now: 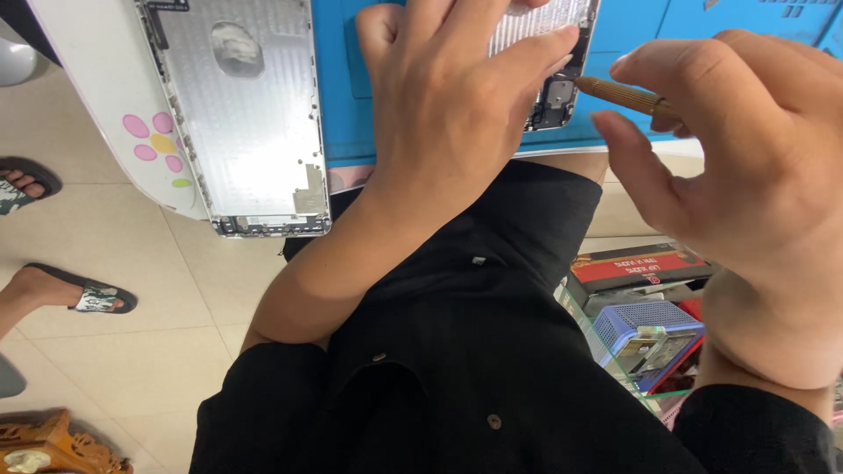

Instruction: Using a screwdriver and precision tools to repair or disassemble a mobile phone chassis.

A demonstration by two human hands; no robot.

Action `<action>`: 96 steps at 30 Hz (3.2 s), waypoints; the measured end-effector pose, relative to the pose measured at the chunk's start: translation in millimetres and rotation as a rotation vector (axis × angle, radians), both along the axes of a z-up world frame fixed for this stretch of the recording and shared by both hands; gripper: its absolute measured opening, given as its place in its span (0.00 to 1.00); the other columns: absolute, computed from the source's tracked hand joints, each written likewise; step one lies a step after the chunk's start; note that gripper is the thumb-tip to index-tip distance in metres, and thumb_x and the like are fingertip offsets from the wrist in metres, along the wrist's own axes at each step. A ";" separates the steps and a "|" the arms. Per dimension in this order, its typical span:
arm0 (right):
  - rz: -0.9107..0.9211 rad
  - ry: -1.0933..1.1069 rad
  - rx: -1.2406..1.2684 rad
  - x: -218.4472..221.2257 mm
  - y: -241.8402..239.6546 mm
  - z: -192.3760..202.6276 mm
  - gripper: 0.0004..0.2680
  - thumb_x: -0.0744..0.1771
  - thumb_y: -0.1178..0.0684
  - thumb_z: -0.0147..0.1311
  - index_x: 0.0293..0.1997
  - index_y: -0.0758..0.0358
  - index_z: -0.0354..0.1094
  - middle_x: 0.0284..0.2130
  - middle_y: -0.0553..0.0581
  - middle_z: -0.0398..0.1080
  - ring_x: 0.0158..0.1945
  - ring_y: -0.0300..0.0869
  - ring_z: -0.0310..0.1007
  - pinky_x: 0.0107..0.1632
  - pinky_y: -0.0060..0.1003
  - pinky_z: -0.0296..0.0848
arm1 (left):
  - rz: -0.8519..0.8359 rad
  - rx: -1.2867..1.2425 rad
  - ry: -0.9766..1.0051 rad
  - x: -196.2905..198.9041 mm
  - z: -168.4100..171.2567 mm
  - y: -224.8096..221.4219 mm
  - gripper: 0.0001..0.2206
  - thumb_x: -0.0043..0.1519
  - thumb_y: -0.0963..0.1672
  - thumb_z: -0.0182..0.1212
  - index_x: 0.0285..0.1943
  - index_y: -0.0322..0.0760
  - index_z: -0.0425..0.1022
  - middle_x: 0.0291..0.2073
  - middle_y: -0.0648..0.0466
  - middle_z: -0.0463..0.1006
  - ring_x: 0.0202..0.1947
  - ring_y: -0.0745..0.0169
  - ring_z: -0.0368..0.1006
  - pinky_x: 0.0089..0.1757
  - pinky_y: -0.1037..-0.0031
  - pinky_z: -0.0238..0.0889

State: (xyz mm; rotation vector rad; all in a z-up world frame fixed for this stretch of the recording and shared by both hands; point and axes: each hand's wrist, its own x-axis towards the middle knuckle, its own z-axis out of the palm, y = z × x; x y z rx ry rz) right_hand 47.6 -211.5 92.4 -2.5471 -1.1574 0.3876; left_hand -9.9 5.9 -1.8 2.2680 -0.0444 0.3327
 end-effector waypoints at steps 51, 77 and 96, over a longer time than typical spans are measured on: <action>0.059 -0.102 -0.314 2.9 75.6 40.7 0.05 0.71 0.59 0.65 0.45 0.66 0.72 0.23 0.57 0.66 0.24 0.50 0.68 0.27 0.42 0.64 | -0.016 -0.006 -0.028 -2.7 0.4 3.4 0.15 0.59 0.40 0.72 0.55 0.49 0.82 0.53 0.57 0.73 0.56 0.53 0.65 0.55 0.54 0.50; -0.801 0.066 0.859 -53.3 -141.0 -85.2 0.06 0.76 0.62 0.62 0.58 0.74 0.70 0.41 0.67 0.77 0.38 0.50 0.81 0.44 0.40 0.83 | -0.017 0.037 -0.217 4.4 10.1 -7.4 0.06 0.63 0.43 0.75 0.47 0.47 0.84 0.47 0.61 0.76 0.47 0.62 0.68 0.47 0.64 0.50; -0.839 -0.117 1.053 -28.0 -120.5 -106.9 0.06 0.73 0.60 0.59 0.40 0.70 0.70 0.32 0.58 0.76 0.29 0.36 0.73 0.30 0.25 0.68 | -0.036 0.083 -0.192 0.1 36.5 -37.0 0.08 0.64 0.38 0.74 0.51 0.40 0.84 0.52 0.55 0.75 0.48 0.55 0.65 0.50 0.69 0.61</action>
